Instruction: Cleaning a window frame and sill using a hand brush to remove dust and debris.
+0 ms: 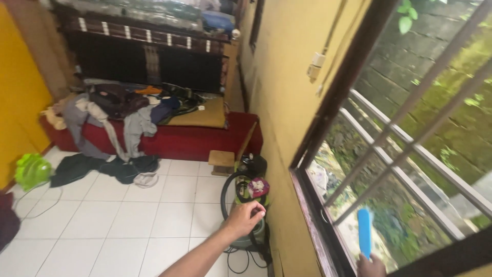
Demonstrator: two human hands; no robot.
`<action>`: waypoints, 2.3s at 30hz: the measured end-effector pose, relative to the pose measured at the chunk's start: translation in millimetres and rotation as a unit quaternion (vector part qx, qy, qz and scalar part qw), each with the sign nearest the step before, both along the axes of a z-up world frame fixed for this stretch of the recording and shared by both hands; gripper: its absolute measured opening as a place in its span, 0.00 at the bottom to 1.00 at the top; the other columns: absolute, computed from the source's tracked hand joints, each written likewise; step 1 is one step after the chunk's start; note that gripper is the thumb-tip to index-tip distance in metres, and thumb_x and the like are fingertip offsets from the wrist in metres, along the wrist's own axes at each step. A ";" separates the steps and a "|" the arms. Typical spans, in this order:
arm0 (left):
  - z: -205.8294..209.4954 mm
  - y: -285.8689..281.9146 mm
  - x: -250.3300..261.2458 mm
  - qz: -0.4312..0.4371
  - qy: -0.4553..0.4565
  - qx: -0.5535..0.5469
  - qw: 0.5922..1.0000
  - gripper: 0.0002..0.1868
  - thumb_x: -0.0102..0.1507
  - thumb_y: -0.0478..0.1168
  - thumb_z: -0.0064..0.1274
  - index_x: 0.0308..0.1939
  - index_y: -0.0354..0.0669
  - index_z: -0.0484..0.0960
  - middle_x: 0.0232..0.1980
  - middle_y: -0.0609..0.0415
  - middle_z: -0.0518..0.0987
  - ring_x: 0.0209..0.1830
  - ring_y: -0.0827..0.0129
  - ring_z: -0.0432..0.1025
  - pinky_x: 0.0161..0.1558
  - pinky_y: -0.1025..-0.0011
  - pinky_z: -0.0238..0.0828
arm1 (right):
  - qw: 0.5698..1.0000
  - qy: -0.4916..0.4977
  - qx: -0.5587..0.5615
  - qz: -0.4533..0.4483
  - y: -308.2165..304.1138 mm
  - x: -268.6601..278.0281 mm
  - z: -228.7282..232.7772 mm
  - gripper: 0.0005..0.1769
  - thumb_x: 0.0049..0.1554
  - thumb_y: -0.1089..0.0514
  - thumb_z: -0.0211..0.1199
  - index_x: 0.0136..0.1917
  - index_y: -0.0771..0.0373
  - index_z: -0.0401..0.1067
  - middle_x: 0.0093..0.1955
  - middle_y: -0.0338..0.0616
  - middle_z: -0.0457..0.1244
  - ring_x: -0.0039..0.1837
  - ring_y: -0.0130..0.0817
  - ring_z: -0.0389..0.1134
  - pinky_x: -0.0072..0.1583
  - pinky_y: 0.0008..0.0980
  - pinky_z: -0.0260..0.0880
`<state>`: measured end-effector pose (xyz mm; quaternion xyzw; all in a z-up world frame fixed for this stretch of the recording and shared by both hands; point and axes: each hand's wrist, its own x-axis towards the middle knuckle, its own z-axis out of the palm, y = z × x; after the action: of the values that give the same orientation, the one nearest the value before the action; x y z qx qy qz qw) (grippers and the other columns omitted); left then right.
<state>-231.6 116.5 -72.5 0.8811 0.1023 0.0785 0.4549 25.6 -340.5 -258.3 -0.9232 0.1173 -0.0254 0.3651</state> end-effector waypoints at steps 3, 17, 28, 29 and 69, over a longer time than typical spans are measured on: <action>8.3 0.6 5.0 -0.013 -0.003 -0.017 1.000 0.10 0.69 0.49 0.48 0.46 0.55 0.83 0.41 0.64 0.85 0.35 0.76 0.77 0.39 0.74 0.72 | 0.977 -0.109 0.184 0.014 34.4 -40.6 83.2 0.13 0.62 0.59 0.57 0.37 0.67 0.65 0.26 0.54 0.60 0.24 0.41 0.57 0.26 0.42 0.56; 22.6 13.7 -11.1 -0.001 0.025 -0.036 0.999 0.11 0.69 0.49 0.48 0.49 0.54 0.82 0.47 0.63 0.85 0.43 0.75 0.79 0.46 0.74 0.76 | 0.958 -0.091 0.270 0.002 35.4 -44.5 124.9 0.11 0.66 0.63 0.56 0.58 0.72 0.70 0.33 0.56 0.59 0.28 0.39 0.54 0.27 0.37 0.52; 8.5 34.7 -27.3 0.016 0.034 -0.047 0.998 0.09 0.68 0.48 0.49 0.45 0.55 0.83 0.41 0.66 0.86 0.40 0.78 0.80 0.45 0.76 0.76 | 0.967 0.017 0.248 -0.063 27.3 -53.7 26.1 0.08 0.60 0.62 0.60 0.47 0.73 0.70 0.32 0.60 0.63 0.27 0.44 0.59 0.26 0.40 0.56; 12.6 35.4 -28.8 0.020 0.048 -0.050 0.997 0.09 0.68 0.48 0.49 0.46 0.56 0.83 0.43 0.66 0.86 0.40 0.78 0.80 0.46 0.77 0.76 | 0.965 0.001 0.257 -0.056 30.7 -60.2 35.3 0.09 0.62 0.63 0.59 0.49 0.75 0.70 0.33 0.61 0.62 0.28 0.44 0.58 0.26 0.39 0.55; -13.4 -60.8 93.7 -0.093 0.045 -0.012 0.995 0.10 0.64 0.53 0.52 0.43 0.63 0.86 0.39 0.73 0.87 0.36 0.82 0.78 0.40 0.78 0.72 | 0.980 0.071 0.179 -0.044 24.4 -78.4 42.7 0.15 0.60 0.58 0.60 0.59 0.61 0.74 0.30 0.49 0.67 0.25 0.34 0.63 0.26 0.31 0.64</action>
<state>-137.9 55.6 -85.8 0.8840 0.0411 -0.0050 0.4657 -52.7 -316.1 -215.6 -0.8361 0.1856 0.0456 0.5141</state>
